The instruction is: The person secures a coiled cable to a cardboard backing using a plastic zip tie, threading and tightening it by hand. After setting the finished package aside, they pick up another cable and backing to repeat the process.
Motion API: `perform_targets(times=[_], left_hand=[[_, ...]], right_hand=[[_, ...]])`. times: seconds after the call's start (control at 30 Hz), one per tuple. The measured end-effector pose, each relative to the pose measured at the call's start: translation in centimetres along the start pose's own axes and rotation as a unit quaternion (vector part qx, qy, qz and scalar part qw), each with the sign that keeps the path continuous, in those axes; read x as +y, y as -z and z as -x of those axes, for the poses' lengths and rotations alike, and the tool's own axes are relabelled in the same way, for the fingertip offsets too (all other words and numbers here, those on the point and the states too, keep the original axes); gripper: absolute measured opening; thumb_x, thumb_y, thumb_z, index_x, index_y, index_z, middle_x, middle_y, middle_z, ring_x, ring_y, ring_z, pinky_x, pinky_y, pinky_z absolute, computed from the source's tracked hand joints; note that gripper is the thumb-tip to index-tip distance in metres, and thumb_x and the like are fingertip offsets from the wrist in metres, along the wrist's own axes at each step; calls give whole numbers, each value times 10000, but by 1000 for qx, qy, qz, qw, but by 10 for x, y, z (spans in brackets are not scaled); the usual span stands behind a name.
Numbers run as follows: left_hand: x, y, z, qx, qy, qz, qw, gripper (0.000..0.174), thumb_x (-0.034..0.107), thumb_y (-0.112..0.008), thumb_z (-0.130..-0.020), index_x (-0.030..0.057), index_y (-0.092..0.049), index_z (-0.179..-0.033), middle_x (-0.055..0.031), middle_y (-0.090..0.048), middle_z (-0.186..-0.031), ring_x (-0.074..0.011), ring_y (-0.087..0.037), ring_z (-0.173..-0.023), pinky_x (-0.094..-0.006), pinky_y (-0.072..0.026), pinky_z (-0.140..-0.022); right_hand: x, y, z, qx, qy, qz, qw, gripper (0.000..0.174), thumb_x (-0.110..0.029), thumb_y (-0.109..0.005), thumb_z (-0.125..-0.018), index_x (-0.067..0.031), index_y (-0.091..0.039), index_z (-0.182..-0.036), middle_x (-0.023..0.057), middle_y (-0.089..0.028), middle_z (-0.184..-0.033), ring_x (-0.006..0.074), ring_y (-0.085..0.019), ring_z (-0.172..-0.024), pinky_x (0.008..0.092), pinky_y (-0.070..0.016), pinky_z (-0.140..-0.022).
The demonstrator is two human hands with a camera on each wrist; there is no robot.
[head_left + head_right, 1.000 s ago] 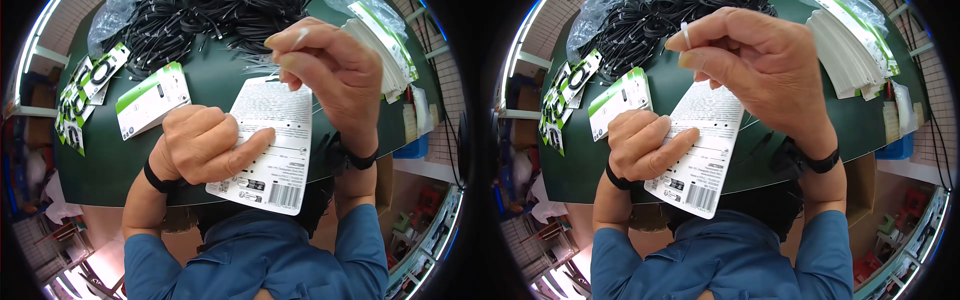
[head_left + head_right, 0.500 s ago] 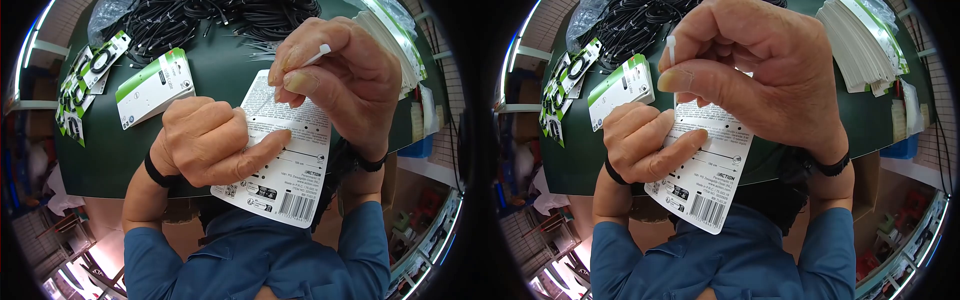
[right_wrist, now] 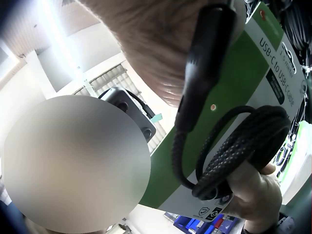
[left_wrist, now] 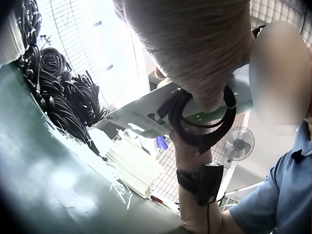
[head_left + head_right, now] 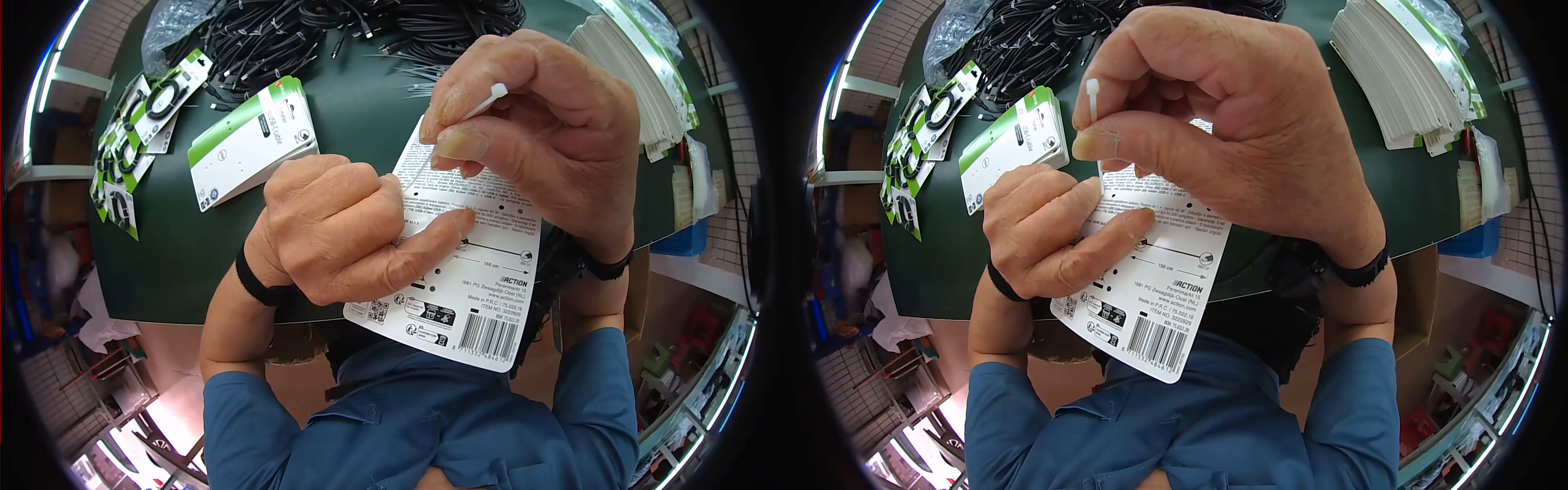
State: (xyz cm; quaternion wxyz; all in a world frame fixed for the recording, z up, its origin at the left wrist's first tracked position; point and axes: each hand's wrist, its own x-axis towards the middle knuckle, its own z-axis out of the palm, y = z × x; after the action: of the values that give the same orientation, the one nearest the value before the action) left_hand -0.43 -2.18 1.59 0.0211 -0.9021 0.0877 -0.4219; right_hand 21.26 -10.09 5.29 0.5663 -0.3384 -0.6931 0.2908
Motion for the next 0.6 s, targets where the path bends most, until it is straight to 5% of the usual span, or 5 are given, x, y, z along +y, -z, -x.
perform_targets(times=[0.27, 0.37, 0.6], left_hand=[[0, -2, -1, 8, 17, 15, 1000, 550, 229, -810, -639, 156, -759, -1182, 50, -455, -689, -77, -413, -521, -246, -279, -440], [-2, -2, -2, 15, 20, 14, 1000, 545, 231, -810, -636, 155, -762, -1174, 53, -445, -683, -76, -406, -516, -248, -275, -441], [-2, -3, -1, 22, 18, 10, 1000, 519, 230, -808, -632, 147, -765, -1143, 55, -417, -662, -74, -392, -512, -251, -269, -444]], right_hand=[[-3, 5, -2, -88, -51, 97, 990, 128, 95, -738, -866, 46, -667, -960, 158, -696, -930, 155, -694, -774, 264, -578, -663], [-10, 1, -2, 7, -150, -65, 987, 121, 90, -756, -838, 37, -677, -911, 137, -702, -915, 145, -689, -747, 263, -575, -637], [-10, 3, -2, -50, -134, 50, 988, 128, 71, -783, -797, 16, -690, -866, 109, -713, -880, 140, -680, -725, 263, -567, -630]])
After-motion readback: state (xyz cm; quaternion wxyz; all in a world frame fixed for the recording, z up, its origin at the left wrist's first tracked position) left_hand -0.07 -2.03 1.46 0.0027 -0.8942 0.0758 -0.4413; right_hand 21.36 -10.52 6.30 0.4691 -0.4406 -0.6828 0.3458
